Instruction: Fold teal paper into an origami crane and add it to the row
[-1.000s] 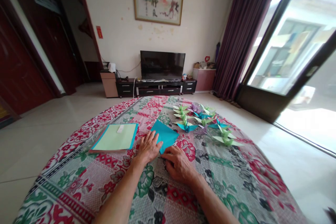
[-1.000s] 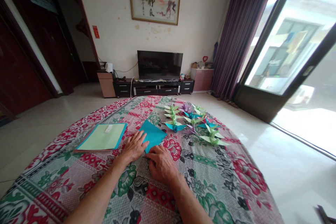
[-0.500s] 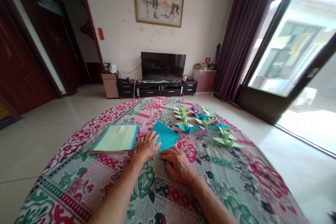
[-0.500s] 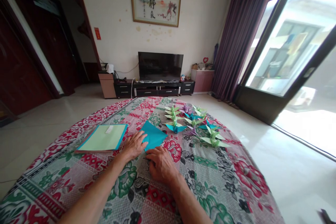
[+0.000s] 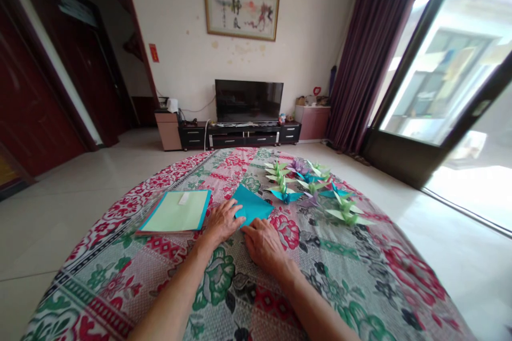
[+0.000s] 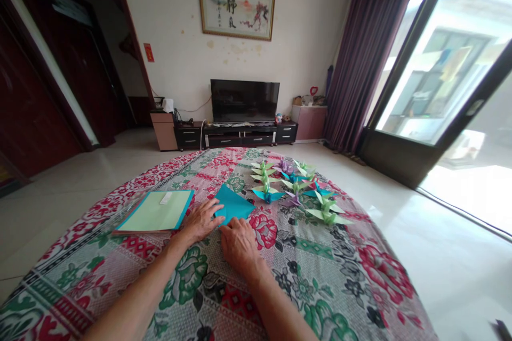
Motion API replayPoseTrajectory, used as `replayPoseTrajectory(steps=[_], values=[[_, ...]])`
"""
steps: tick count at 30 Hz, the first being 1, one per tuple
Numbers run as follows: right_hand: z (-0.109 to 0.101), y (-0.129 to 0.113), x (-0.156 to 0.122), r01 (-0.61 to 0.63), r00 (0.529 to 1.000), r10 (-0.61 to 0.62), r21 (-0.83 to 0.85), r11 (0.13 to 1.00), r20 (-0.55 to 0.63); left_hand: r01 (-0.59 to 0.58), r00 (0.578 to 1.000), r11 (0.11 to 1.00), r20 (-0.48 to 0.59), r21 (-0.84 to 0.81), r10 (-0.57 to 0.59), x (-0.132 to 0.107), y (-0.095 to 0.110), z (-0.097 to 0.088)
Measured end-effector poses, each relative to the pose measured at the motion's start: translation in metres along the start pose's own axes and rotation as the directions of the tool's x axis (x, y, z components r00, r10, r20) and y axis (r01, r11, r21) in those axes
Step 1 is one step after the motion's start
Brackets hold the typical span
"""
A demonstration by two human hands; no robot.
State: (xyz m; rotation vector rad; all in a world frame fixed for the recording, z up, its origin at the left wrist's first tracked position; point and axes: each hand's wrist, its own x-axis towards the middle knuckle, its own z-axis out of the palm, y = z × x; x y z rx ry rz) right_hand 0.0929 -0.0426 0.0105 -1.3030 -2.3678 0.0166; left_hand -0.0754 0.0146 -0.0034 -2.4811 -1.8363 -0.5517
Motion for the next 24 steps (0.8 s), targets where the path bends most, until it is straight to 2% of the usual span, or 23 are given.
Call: replayPoseTrajectory(steps=[8,15,24], values=[[0.002,0.001,-0.003,0.026,0.999,-0.026,0.016,1.0,-0.024,-0.073,0.995,0.995,-0.066,-0.064,0.069,0.016,-0.014,0.002],[0.005,0.002,-0.003,0.023,0.999,-0.022,0.034,0.999,-0.025,-0.001,0.998,0.991,-0.062,-0.131,-0.008,0.033,-0.028,0.003],[-0.004,-0.002,-0.003,-0.009,1.0,0.009,0.031,0.999,0.019,0.016,0.995,0.973,-0.095,-0.229,-0.038,0.047,-0.052,0.018]])
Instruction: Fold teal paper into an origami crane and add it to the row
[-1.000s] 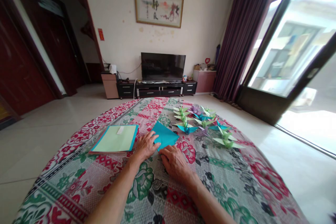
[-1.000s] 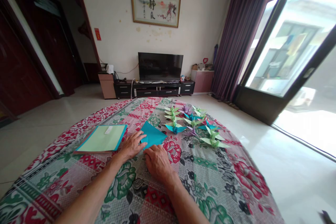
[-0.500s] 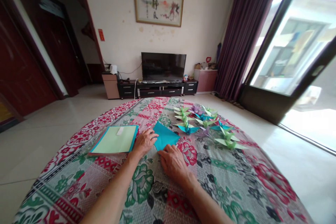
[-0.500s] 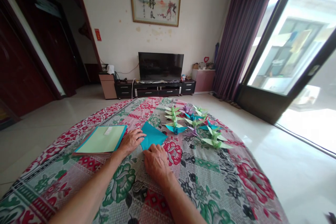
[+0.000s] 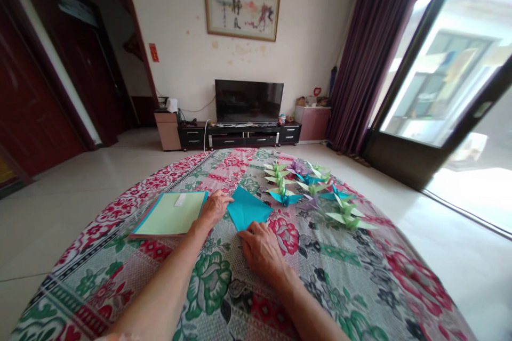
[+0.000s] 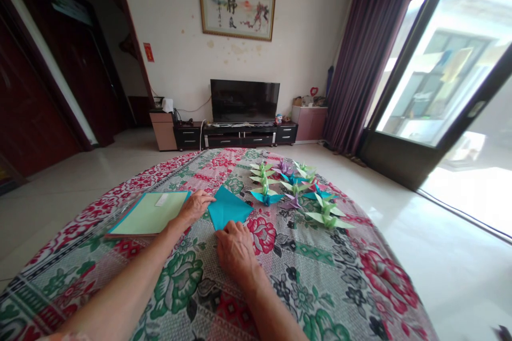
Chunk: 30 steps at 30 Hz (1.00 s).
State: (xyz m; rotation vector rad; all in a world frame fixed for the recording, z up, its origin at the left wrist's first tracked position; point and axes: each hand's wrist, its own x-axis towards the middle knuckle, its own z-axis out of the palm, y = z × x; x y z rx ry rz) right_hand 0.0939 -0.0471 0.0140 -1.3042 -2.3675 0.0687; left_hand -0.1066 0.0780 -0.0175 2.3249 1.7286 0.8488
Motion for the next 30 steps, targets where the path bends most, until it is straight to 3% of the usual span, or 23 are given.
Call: replayPoseTrajectory(steps=[5,11,13,17,25,30], values=[[0.002,0.002,0.0,-0.006,1.0,0.006,0.0,1.0,-0.007,0.085,0.996,0.994,-0.016,0.064,-0.084,0.006,0.0,0.003],[0.002,0.001,0.001,-0.005,1.0,0.005,-0.018,1.0,-0.007,0.106,0.993,0.982,-0.067,0.156,-0.097,-0.003,0.024,-0.008],[0.002,0.001,0.001,-0.001,1.0,0.001,-0.022,1.0,-0.008,0.049,0.993,0.988,-0.115,0.148,-0.032,-0.013,0.034,-0.011],[0.002,0.001,0.0,0.005,1.0,-0.005,-0.024,1.0,0.0,-0.089,0.996,0.982,-0.008,0.165,0.091,-0.035,0.047,-0.011],[-0.006,-0.002,0.012,0.082,0.996,-0.081,-0.036,0.996,0.042,-0.08,0.997,0.983,0.006,0.164,0.081,-0.05,0.045,-0.007],[0.0,-0.009,0.017,-0.004,0.999,0.007,-0.09,0.996,0.031,-0.092,0.995,0.982,-0.013,0.167,0.096,-0.052,0.04,-0.002]])
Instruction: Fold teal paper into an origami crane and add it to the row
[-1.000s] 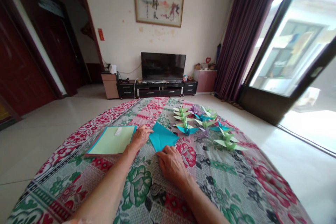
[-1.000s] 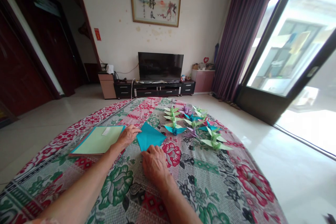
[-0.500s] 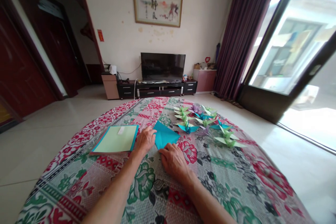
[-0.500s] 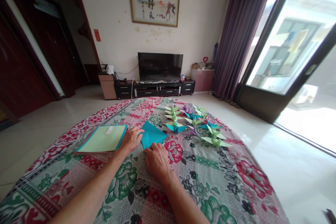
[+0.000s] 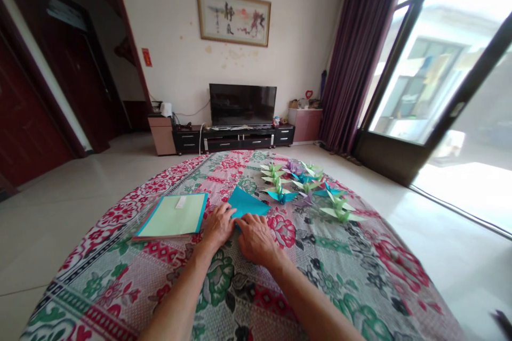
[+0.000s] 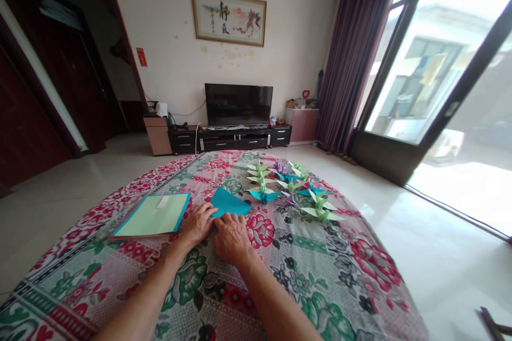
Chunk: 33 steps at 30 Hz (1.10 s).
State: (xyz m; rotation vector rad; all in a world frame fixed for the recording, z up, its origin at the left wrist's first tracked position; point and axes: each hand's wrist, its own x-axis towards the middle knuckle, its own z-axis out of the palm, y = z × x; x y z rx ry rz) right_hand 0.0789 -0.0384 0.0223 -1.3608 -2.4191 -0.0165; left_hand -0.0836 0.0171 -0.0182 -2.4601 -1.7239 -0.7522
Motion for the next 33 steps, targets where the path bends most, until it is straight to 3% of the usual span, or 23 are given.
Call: replayPoseTrajectory(steps=[6,22,30,33], values=[[0.01,-0.005,-0.009,-0.031,0.998,0.031,0.003,1.0,-0.061,0.011,1.0,0.999,-0.015,0.039,-0.01,0.0,-0.001,0.005],[0.004,-0.011,-0.027,-0.001,1.0,0.001,-0.026,1.0,-0.009,0.015,0.997,0.999,-0.078,-0.029,-0.017,0.001,0.003,0.003],[-0.006,-0.001,-0.035,0.024,0.994,-0.014,0.098,0.995,-0.108,0.003,0.998,1.0,-0.057,-0.003,-0.003,0.001,0.003,0.002],[-0.006,0.005,-0.035,-0.042,0.991,0.052,0.087,0.995,-0.126,-0.005,0.997,1.0,-0.072,-0.01,0.005,-0.001,0.006,-0.001]])
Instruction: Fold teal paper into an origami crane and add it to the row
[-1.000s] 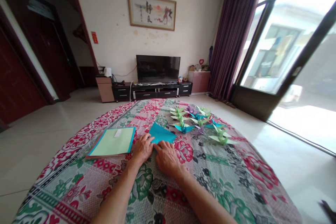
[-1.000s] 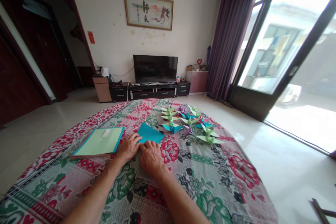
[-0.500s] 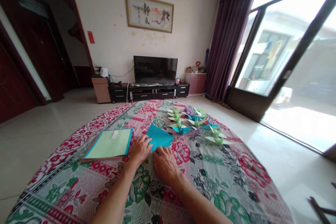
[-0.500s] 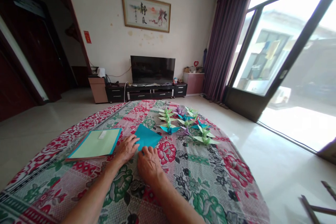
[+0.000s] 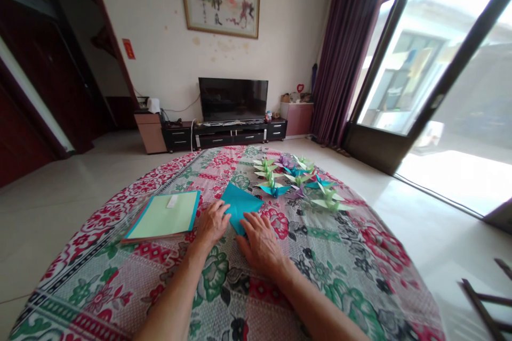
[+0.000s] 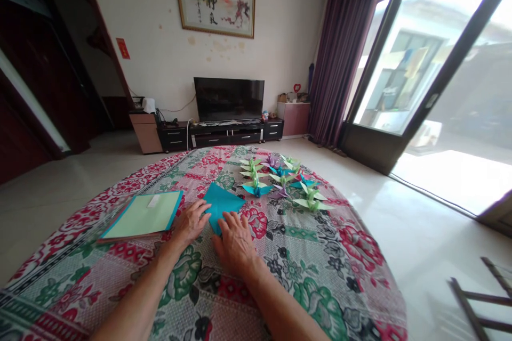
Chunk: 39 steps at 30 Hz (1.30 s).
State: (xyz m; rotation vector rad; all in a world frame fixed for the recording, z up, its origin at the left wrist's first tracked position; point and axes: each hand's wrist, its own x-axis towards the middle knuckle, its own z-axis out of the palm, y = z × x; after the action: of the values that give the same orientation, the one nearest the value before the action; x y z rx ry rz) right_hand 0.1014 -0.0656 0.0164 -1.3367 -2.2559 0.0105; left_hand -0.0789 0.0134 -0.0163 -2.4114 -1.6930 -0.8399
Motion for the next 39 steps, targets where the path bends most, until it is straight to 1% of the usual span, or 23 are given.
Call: replayPoseTrajectory(steps=[3,5,8,10,13,15,17,19,23,26,31,34,36,39], values=[[0.001,0.001,-0.001,-0.001,0.998,0.002,-0.018,1.0,0.068,0.016,0.999,1.0,-0.029,-0.014,-0.017,-0.001,0.003,-0.004],[0.002,-0.002,-0.003,-0.017,0.997,0.02,-0.04,0.999,0.079,0.023,0.999,0.999,-0.038,-0.038,-0.024,-0.001,0.006,-0.007],[0.002,-0.012,-0.005,-0.058,0.994,0.065,-0.073,0.996,0.088,0.009,1.0,0.997,-0.016,-0.08,-0.01,-0.001,0.009,-0.012],[0.001,-0.02,-0.006,-0.063,0.993,0.071,-0.083,0.995,0.097,-0.014,1.0,0.996,0.016,-0.086,0.015,-0.002,0.011,-0.014],[-0.003,-0.027,-0.006,0.014,0.989,-0.006,-0.053,0.999,0.146,-0.042,0.997,0.996,0.067,-0.078,0.048,-0.002,0.011,-0.016],[-0.007,-0.026,-0.004,0.066,0.984,-0.062,-0.02,0.998,0.169,-0.069,0.992,0.994,0.099,-0.084,0.077,-0.002,0.011,-0.017],[-0.012,-0.019,-0.001,0.086,0.984,-0.085,0.003,0.996,0.158,-0.105,0.985,0.989,0.124,-0.101,0.117,-0.001,0.01,-0.017],[-0.016,-0.007,0.001,0.089,0.988,-0.09,0.014,0.996,0.127,-0.124,0.981,0.985,0.132,-0.12,0.139,-0.001,0.009,-0.015],[-0.022,0.022,0.003,0.109,0.969,-0.12,0.062,0.992,0.217,-0.095,0.986,0.985,0.12,-0.141,0.112,0.001,0.007,-0.011],[-0.027,0.038,0.003,0.11,0.952,-0.134,0.101,0.989,0.276,-0.068,0.991,0.988,0.107,-0.137,0.083,0.001,0.006,-0.009],[-0.039,0.052,0.005,0.111,0.923,-0.175,0.199,0.974,0.343,-0.051,0.994,0.992,0.089,-0.112,0.061,0.001,0.005,-0.005],[-0.04,0.06,0.005,0.098,0.906,-0.181,0.227,0.969,0.382,-0.054,0.994,0.993,0.089,-0.102,0.063,0.001,0.004,-0.004],[-0.037,0.064,0.005,0.091,0.909,-0.178,0.237,0.967,0.377,-0.072,0.992,0.993,0.094,-0.098,0.081,0.002,0.004,-0.003],[-0.033,0.067,0.006,0.095,0.924,-0.182,0.258,0.961,0.337,-0.142,0.981,0.984,0.114,-0.106,0.154,0.003,0.005,-0.002]])
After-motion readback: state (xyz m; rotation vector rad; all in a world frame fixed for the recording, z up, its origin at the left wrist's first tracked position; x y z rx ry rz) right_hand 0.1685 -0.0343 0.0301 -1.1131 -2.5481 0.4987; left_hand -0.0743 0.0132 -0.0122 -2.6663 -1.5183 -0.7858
